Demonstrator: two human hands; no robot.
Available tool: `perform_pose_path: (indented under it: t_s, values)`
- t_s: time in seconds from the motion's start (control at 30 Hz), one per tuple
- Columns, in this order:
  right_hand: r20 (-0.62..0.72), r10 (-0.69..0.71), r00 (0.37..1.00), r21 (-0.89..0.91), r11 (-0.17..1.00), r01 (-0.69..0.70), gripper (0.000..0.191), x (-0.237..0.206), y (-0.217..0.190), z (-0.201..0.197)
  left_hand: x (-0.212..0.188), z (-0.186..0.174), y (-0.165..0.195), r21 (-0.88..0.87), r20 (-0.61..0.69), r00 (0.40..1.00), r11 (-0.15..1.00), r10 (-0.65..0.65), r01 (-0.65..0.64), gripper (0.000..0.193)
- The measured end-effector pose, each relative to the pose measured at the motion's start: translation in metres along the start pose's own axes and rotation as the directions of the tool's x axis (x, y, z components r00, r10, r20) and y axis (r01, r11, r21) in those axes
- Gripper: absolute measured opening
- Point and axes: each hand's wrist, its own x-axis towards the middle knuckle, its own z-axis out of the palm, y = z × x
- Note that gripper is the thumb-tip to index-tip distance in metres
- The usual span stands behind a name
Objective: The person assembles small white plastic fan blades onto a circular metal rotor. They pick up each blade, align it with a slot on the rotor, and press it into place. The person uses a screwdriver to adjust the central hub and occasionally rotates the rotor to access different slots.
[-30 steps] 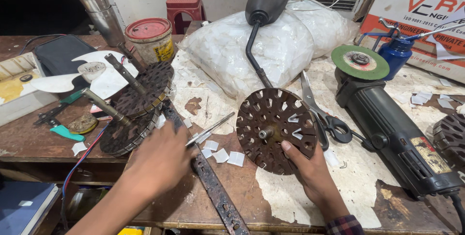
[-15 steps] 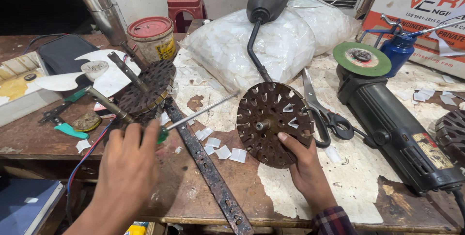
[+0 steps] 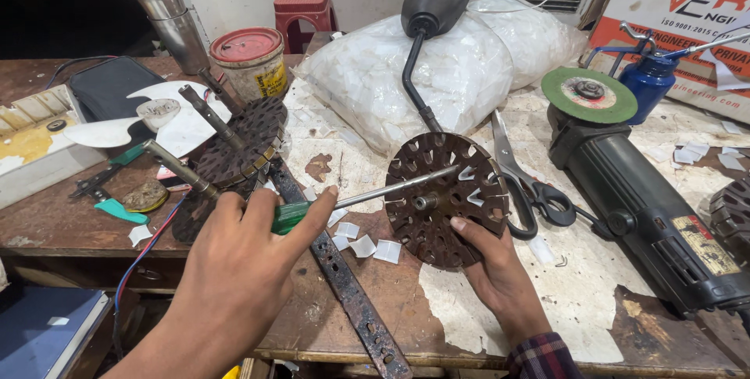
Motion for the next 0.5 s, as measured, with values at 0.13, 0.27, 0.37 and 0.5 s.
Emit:
perform_pose_path:
  t_s: [0.13, 0.27, 0.37, 0.5]
  values:
    - [0.066, -0.015, 0.998, 0.040, 0.999, 0.013, 0.057, 0.001, 0.000, 0.001, 0.003, 0.001, 0.002, -0.008, 0.032, 0.999, 0.999, 0.041, -0.041, 0.088]
    - [0.045, -0.001, 0.999, 0.044, 0.999, -0.001, 0.057, 0.001, -0.001, 0.001, 0.008, -0.005, -0.001, 0.035, 0.082, 0.996, 0.999, 0.029, -0.032, 0.087]
    - [0.068, -0.007, 0.998, 0.019, 1.000, 0.006, 0.058, 0.000, -0.003, 0.000, 0.013, -0.013, -0.004, 0.059, 0.169, 0.985, 0.997, 0.029, -0.040, 0.086]
    - [0.072, 0.001, 0.997, 0.026, 1.000, -0.002, 0.062, -0.002, -0.004, 0.000, 0.033, -0.022, -0.002, 0.136, 0.344, 0.938, 0.985, 0.052, -0.105, 0.089]
